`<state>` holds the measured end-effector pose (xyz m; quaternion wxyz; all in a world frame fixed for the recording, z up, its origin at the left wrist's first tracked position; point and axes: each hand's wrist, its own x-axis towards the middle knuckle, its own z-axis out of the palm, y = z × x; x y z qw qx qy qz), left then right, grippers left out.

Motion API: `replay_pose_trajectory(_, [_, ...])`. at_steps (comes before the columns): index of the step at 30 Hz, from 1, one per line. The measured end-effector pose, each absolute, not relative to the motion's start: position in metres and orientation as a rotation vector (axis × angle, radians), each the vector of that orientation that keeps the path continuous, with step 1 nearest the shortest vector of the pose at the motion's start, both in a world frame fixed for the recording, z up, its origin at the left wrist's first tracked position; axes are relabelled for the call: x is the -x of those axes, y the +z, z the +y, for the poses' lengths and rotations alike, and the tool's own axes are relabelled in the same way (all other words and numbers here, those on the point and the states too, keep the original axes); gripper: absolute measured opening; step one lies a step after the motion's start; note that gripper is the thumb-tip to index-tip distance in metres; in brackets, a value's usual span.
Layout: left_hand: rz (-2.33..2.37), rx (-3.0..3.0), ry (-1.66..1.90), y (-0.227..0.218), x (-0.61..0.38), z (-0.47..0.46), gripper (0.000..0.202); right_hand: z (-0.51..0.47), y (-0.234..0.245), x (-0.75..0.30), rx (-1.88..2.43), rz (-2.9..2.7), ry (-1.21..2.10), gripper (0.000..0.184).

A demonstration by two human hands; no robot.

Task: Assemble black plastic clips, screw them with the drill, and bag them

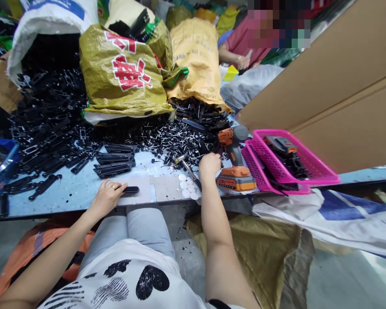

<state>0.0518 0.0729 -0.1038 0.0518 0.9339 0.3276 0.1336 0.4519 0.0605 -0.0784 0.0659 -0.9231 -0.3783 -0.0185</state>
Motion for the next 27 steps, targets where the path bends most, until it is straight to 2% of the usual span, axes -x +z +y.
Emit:
replay_pose_trajectory(7, [1.061, -2.837, 0.439, -0.100, -0.049, 0.075, 0.032, 0.047, -0.078, -0.408, 2.692, -1.342, -0.025, 0.047])
replay_pose_trajectory(11, [1.072, -2.843, 0.422, -0.098, -0.047, 0.073, 0.032, 0.049, -0.072, -0.425, 2.776, -1.111, -0.097, 0.043])
replay_pose_trajectory(14, [1.071, -2.840, 0.418, -0.097, -0.046, 0.073, 0.032, 0.058, -0.073, -0.437, 2.786, -0.942, 0.008, 0.055])
replay_pose_trajectory(17, [1.076, -2.857, 0.387, -0.095, -0.044, 0.074, 0.031, 0.063, -0.073, -0.441, 2.624, -0.816, 0.093, 0.076])
replay_pose_trajectory(19, [1.098, -2.867, 0.348, -0.095, -0.042, 0.075, 0.032, 0.061, -0.070, -0.435, 2.485, -0.849, 0.090, 0.081])
replay_pose_trajectory(22, [1.100, -2.842, 0.262, -0.098, -0.043, 0.077, 0.032, 0.051, -0.064, -0.408, 2.319, -1.133, 0.181, 0.063])
replay_pose_trajectory(25, [1.049, -2.774, 0.189, -0.103, -0.051, 0.081, 0.037, 0.041, -0.060, -0.365, 1.976, -1.848, 0.525, 0.034])
replay_pose_trajectory(27, [1.001, -2.725, 0.165, -0.104, -0.059, 0.084, 0.036, 0.037, -0.060, -0.338, 1.667, -2.363, 0.710, 0.029])
